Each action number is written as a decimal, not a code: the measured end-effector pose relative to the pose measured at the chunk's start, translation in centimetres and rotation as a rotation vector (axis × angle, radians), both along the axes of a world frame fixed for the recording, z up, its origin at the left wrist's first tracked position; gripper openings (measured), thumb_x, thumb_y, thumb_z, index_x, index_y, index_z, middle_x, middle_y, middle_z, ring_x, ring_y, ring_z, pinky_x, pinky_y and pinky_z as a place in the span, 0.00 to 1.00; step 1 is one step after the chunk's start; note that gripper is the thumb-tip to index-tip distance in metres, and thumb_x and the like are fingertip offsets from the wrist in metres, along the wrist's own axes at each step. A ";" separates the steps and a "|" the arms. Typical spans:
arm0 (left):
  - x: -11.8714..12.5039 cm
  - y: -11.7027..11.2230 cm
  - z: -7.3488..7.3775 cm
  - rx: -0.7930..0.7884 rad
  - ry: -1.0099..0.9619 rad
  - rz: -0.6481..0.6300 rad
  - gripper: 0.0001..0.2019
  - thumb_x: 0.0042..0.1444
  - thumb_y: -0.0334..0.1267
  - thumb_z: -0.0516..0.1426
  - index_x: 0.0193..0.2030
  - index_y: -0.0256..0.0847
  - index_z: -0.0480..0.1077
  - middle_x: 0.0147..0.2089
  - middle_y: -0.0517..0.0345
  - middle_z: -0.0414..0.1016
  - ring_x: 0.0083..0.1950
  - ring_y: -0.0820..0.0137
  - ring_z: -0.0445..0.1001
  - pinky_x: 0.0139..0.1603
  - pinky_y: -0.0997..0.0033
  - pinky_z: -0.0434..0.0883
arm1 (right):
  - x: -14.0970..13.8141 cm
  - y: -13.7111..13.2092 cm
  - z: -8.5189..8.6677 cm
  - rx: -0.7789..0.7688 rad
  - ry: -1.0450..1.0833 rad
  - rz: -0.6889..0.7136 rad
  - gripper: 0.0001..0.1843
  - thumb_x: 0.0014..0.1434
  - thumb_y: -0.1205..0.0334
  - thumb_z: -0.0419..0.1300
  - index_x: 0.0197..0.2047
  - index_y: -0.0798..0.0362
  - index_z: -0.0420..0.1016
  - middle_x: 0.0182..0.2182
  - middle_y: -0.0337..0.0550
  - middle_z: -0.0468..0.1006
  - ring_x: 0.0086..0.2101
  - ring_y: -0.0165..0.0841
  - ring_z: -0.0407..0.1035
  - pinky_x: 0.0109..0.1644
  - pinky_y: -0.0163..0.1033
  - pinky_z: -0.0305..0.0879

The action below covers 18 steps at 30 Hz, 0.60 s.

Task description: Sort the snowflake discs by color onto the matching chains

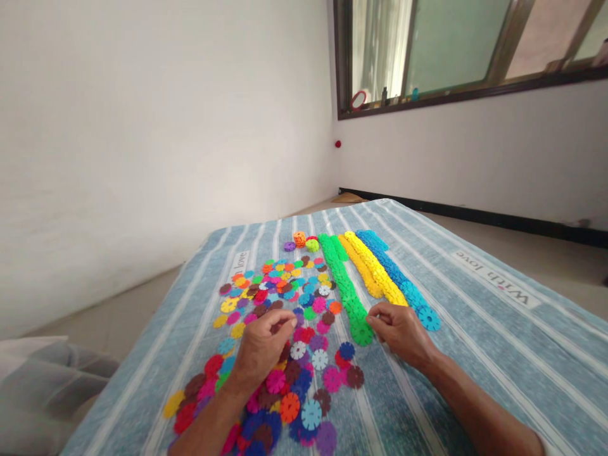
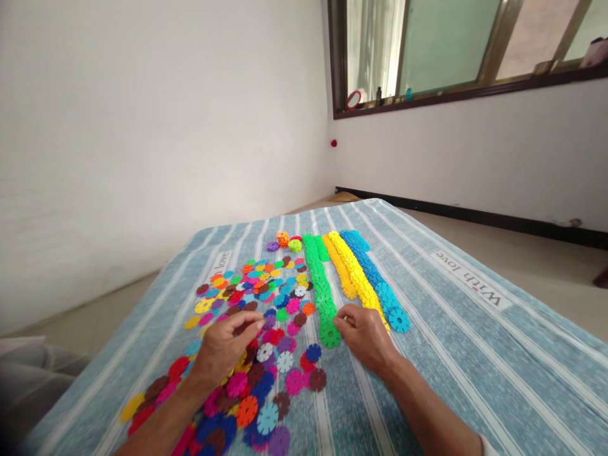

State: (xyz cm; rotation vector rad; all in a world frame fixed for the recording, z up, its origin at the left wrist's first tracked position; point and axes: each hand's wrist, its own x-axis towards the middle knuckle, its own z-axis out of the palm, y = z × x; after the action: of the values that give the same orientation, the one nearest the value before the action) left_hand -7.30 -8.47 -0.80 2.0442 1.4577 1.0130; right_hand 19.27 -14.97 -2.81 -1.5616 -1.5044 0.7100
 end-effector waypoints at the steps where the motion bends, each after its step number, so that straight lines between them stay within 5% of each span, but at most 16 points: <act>1: -0.2 0.2 -0.2 0.004 0.003 0.001 0.11 0.49 0.44 0.56 0.30 0.41 0.77 0.27 0.62 0.78 0.27 0.72 0.73 0.29 0.77 0.69 | 0.0 0.0 0.0 0.002 0.003 -0.005 0.13 0.55 0.55 0.53 0.27 0.53 0.72 0.15 0.33 0.64 0.18 0.27 0.57 0.24 0.34 0.51; 18: -0.4 0.2 -0.7 -0.033 0.043 -0.026 0.11 0.51 0.42 0.54 0.30 0.41 0.76 0.29 0.61 0.79 0.31 0.71 0.75 0.33 0.76 0.70 | 0.1 0.0 -0.8 0.062 0.005 -0.023 0.15 0.56 0.52 0.53 0.27 0.54 0.73 0.15 0.33 0.64 0.18 0.27 0.56 0.24 0.33 0.50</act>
State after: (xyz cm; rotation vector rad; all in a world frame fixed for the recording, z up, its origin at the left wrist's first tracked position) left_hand -7.69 -8.29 -1.49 2.0688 1.4553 0.9338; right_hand 19.37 -14.99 -3.62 -1.5274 -1.4883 0.6478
